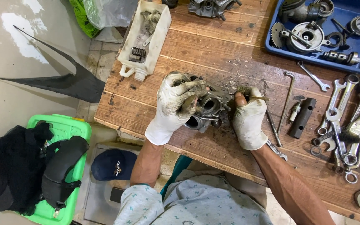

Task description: Scraping carbon deposits from the combustion chamber of a motorcycle cylinder head using a metal pick.

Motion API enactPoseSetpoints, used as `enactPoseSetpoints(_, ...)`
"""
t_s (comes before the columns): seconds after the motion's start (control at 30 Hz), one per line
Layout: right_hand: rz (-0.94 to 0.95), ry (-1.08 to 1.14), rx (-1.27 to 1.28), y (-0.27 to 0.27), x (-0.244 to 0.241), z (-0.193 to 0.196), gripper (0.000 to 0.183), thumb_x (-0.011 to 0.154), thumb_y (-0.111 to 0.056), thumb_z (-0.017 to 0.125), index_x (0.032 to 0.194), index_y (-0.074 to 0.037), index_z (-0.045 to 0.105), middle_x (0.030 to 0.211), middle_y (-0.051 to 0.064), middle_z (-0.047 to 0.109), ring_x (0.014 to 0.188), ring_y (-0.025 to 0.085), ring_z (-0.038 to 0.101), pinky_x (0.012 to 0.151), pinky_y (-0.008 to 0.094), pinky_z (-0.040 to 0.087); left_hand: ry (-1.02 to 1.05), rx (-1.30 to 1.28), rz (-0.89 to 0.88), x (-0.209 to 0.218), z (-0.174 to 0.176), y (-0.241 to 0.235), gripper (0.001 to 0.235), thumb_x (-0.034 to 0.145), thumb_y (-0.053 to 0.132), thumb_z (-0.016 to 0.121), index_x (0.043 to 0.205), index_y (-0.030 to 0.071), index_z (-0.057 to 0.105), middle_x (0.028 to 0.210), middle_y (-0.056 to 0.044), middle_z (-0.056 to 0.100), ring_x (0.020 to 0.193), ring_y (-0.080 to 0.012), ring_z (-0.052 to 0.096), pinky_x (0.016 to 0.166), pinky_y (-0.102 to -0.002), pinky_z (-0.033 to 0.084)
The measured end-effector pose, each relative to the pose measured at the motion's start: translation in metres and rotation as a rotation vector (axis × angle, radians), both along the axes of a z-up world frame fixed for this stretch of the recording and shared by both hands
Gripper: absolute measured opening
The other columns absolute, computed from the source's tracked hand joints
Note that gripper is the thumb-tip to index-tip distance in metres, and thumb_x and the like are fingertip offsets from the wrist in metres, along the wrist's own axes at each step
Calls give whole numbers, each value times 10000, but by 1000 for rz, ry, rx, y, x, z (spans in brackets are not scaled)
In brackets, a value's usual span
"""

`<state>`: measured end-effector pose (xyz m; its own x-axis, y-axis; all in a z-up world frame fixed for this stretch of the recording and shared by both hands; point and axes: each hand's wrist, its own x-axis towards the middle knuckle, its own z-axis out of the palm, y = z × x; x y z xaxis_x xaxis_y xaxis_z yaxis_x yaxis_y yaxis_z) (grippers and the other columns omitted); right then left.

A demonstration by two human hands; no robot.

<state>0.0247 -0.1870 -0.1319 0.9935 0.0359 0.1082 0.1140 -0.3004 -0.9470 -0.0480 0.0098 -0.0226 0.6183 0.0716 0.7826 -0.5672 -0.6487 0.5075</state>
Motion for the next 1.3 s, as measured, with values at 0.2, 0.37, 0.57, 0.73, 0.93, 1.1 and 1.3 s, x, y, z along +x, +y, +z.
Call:
enactPoseSetpoints(0.2, 4, 3, -21, -5, 3, 0, 137, 959, -202, 663, 1002, -77, 698, 908, 206, 717, 898, 392, 697, 832, 460, 517, -28, -14, 31, 2, -1, -4, 228, 1026, 210, 615, 956, 91, 797, 1036, -77, 778, 994, -302, 674, 945, -411, 569)
enactPoseSetpoints(0.37, 27, -6, -61, -7, 6, 1, 158, 967, -204, 655, 1022, -63, 698, 922, 243, 714, 912, 447, 694, 823, 499, 518, -43, -25, 15, 2, 1, -4, 177, 988, 140, 643, 960, 66, 801, 1010, -106, 774, 971, -329, 685, 917, -412, 580)
enactPoseSetpoints(0.57, 49, -10, -65, -6, 3, 16, 163, 971, -234, 636, 1021, -93, 701, 907, 219, 722, 908, 455, 696, 806, 502, 527, -49, -49, 22, 1, 4, -6, 165, 983, 122, 653, 944, 45, 794, 1004, -129, 761, 973, -353, 697, 900, -426, 586)
enactPoseSetpoints(0.73, 50, -22, -60, -8, 4, 11, 154, 979, -240, 640, 1018, -103, 698, 906, 208, 723, 904, 432, 705, 803, 481, 536, -44, -56, 12, 1, 4, -7, 183, 984, 141, 650, 955, 55, 810, 989, -133, 747, 954, -352, 688, 896, -423, 582)
enactPoseSetpoints(0.93, 55, -30, -48, -8, 6, 4, 153, 979, -234, 638, 1013, -97, 697, 910, 217, 726, 919, 448, 702, 804, 503, 533, -25, -1, 30, 1, 5, -6, 230, 1006, 195, 614, 935, 67, 792, 969, -109, 754, 932, -348, 671, 874, -433, 588)
enactPoseSetpoints(1.1, 58, -51, -49, -7, 4, 7, 151, 973, -243, 657, 1003, -102, 700, 902, 196, 733, 907, 434, 710, 793, 494, 542, -17, -21, 26, 0, 11, -11, 242, 1016, 188, 606, 952, 58, 800, 970, -125, 749, 915, -353, 675, 880, -430, 584)
enactPoseSetpoints(1.3, 79, -82, 2, -9, 9, -5, 175, 976, -232, 641, 1022, -71, 695, 916, 241, 713, 921, 472, 692, 798, 518, 530, -9, -8, 32, 0, 9, -13, 247, 1023, 199, 592, 989, 85, 809, 1012, -103, 769, 946, -339, 685, 886, -425, 586)
